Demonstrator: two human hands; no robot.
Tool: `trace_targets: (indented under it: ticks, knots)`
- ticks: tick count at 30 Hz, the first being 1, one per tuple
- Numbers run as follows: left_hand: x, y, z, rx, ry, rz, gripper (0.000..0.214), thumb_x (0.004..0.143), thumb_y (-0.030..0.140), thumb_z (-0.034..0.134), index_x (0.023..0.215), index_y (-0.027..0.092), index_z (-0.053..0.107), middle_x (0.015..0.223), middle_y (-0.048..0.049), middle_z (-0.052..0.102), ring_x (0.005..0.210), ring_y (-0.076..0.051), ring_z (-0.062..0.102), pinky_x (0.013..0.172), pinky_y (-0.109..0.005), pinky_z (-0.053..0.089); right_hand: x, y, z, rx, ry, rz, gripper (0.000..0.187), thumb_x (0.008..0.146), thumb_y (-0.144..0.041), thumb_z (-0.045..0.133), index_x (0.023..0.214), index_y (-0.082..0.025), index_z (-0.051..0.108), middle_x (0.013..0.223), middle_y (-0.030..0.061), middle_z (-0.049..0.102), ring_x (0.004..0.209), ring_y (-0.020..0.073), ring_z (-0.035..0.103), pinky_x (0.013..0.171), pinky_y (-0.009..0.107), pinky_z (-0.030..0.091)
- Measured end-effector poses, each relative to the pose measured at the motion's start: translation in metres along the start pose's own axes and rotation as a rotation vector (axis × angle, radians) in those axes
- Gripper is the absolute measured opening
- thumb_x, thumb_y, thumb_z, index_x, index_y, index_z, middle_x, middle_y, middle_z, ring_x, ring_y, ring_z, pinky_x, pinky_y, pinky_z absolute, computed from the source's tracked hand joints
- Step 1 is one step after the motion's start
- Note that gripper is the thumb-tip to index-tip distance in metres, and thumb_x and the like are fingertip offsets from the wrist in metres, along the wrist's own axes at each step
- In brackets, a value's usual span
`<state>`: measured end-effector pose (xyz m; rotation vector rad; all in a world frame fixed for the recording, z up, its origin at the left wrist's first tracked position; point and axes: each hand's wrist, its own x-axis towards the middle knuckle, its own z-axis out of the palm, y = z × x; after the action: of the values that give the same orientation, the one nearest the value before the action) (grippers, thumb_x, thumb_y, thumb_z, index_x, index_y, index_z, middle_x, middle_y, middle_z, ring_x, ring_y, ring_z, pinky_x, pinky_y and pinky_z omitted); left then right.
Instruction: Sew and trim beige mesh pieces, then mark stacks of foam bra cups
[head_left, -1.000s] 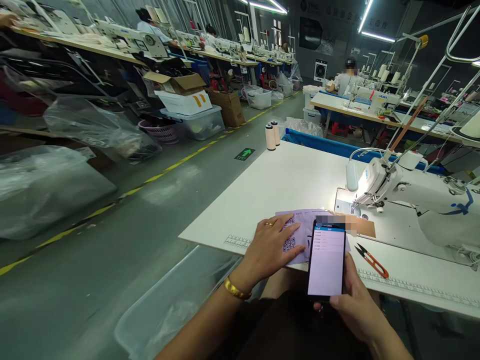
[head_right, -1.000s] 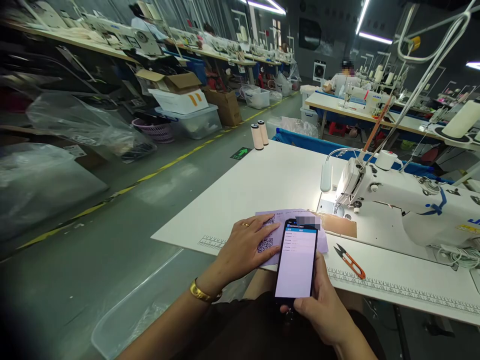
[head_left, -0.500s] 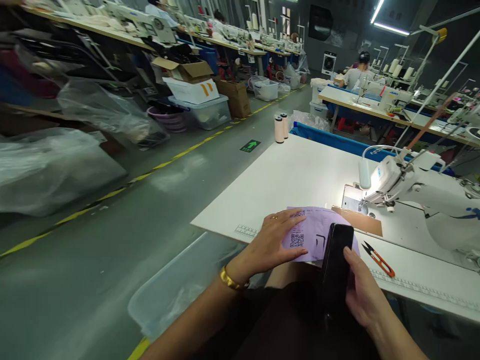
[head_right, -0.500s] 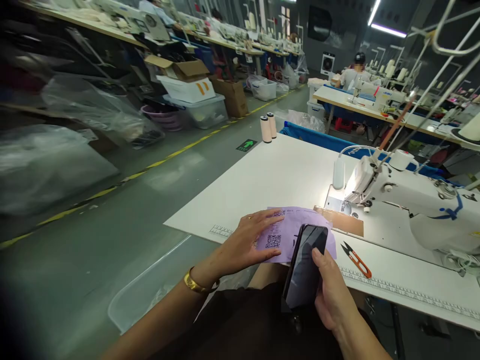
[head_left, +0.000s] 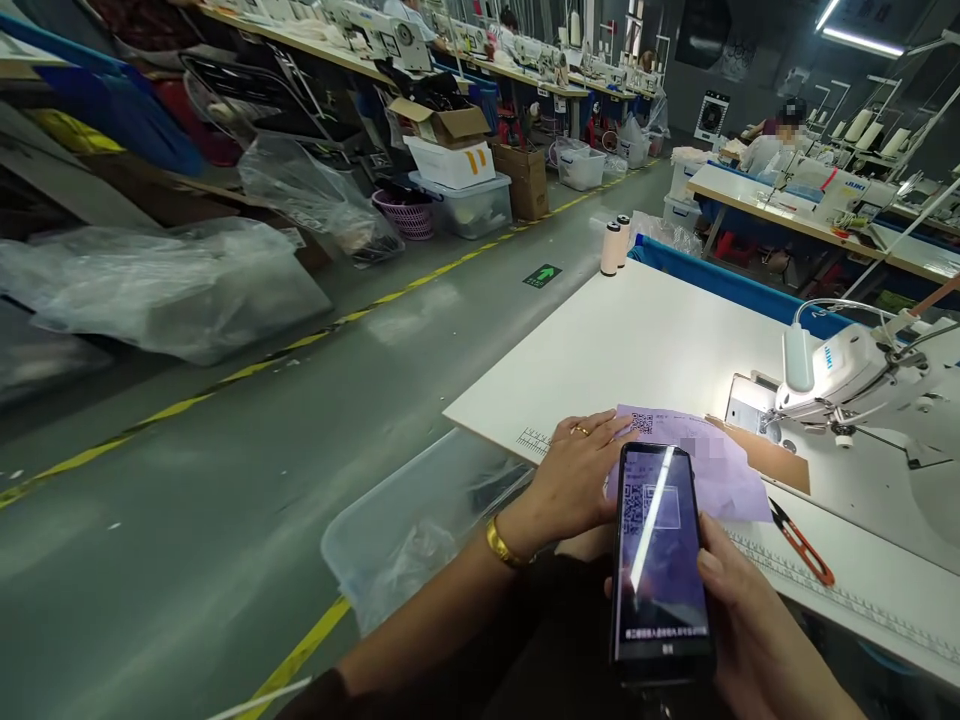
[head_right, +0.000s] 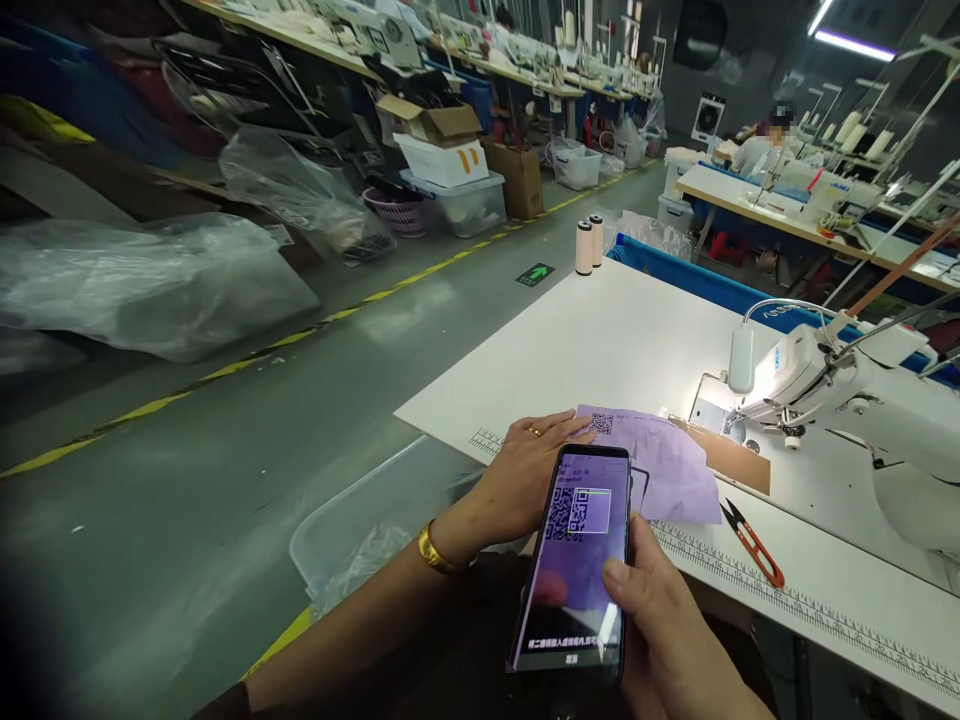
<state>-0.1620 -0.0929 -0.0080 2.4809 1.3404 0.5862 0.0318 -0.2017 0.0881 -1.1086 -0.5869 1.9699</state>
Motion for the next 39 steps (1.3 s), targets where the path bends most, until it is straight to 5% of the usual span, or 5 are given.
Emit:
trace_targets:
  ticks: [16,27,34,39]
  knots:
    - [-0.001,0.001,-0.004,-0.142,0.093,0.010,0.041,0.090,0.033,0.065,0.130,0.027,0.071,0.151,-0.0087,0.063,0.143,-0.040,0.053,0.113,-0.068,0.043,-0.004,-0.002,0.015,-0.021,-0.088,-0.007,0.074,0.082,-0.050,0.083,0.147,-0.028,0.053,0.117,0.0098,0.074,0.112,0.0340,0.072,0.098,0.050,0.056]
    - [-0.002,0.001,0.002,-0.089,0.126,0.016,0.046,0.093,0.040,0.060,0.137,0.028,0.066,0.149,-0.0080,0.064,0.141,-0.038,0.055,0.112,-0.064,0.043,-0.009,-0.002,0.015,-0.021,-0.110,0.009,0.079,0.082,-0.052,0.082,0.151,-0.031,0.049,0.119,0.0099,0.074,0.114,0.0362,0.071,0.097,0.053,0.056]
    - [0.000,-0.005,0.009,0.051,0.060,0.020,0.054,0.094,0.047,0.065,0.144,0.025,0.062,0.157,-0.0124,0.056,0.146,-0.037,0.049,0.115,-0.060,0.038,0.013,0.007,-0.005,-0.017,0.091,-0.206,0.061,0.088,-0.049,0.079,0.143,-0.029,0.061,0.142,0.0065,0.067,0.136,0.0314,0.058,0.115,0.049,0.047]
    - [-0.030,0.006,0.015,0.043,0.083,0.034,0.074,0.088,0.068,0.068,0.146,0.021,0.061,0.162,-0.0178,0.049,0.151,-0.041,0.041,0.118,-0.063,0.030,0.001,0.024,-0.040,-0.027,0.138,-0.169,0.060,0.093,-0.050,0.073,0.149,-0.034,0.058,0.146,0.0067,0.065,0.140,0.0361,0.057,0.118,0.058,0.044]
